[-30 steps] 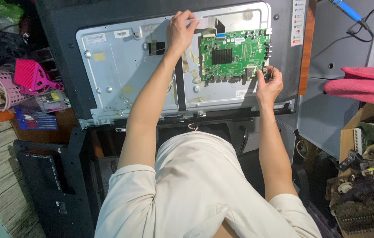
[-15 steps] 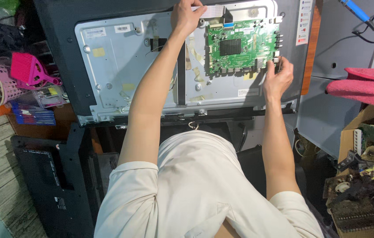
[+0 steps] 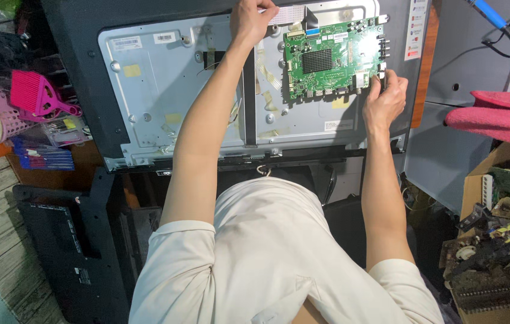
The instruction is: The person handles a green circuit board and a ribbon cable by hand while working on the internal components of a disassembled television.
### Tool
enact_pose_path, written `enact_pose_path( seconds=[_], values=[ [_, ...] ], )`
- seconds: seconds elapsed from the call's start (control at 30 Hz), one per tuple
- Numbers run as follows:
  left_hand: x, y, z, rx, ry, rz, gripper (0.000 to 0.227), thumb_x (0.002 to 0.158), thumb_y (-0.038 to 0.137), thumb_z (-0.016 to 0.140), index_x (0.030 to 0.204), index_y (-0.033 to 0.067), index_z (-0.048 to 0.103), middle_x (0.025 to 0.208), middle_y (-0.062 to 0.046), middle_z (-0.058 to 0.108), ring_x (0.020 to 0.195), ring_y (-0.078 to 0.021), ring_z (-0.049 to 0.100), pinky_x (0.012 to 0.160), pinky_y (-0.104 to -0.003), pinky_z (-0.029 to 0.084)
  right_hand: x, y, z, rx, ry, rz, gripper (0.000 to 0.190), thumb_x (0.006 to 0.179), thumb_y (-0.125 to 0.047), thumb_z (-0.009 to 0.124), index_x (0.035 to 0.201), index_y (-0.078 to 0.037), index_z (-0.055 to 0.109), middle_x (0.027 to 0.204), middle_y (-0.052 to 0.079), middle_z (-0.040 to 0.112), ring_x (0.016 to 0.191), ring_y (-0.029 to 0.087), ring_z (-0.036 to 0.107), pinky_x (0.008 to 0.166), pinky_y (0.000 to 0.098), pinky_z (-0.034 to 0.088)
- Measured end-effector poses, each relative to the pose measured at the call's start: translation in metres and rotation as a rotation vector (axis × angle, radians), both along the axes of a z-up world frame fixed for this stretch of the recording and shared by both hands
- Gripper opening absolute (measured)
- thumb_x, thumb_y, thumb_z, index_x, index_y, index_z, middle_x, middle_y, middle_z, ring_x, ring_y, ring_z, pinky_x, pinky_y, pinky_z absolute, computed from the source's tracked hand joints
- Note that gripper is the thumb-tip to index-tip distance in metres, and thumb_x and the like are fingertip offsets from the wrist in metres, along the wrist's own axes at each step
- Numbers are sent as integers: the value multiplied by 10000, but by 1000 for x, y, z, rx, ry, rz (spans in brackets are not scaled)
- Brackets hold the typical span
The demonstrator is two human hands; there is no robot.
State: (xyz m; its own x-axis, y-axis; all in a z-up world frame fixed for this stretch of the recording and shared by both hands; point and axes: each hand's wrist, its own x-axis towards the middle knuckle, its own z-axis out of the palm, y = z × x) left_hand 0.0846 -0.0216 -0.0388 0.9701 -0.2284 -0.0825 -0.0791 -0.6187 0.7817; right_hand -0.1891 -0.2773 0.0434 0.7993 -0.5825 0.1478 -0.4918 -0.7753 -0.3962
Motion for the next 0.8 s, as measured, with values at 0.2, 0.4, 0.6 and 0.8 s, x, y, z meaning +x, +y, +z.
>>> enact_pose_path(
  seconds=[0.2,0.4,0.6,0.8],
  values=[
    [-3,3,6,22,4,40,124,715,262,818,693,284,698,748,158,753,733,-81,725,626,-379,530,0,8,-1,-67,81,-26,203,994,-213,687,1144,-81,651,942,109,526,642,393,602,494,533,445],
    [-12,11,13,19,-177,-14,200,749,204,822,796,260,635,818,149,746,781,-136,684,727,-391,479,0,9,-2,-73,39,-5,302,958,-276,755,1164,-69,675,979,108,631,787,332,688,574,506,520],
    [-16,15,25,38,-218,-38,187,753,191,825,782,249,650,797,60,729,808,-192,682,673,-382,485,3,-2,-11,-95,105,-7,250,969,-281,742,1108,-74,715,916,103,590,677,359,640,517,519,487],
    [-13,16,21,-66,-291,-31,260,733,147,861,823,202,624,756,95,727,685,-142,699,718,-358,511,4,-5,-6,-101,140,17,193,1003,-276,694,968,-88,675,841,107,462,587,407,554,491,540,428]
  ],
)
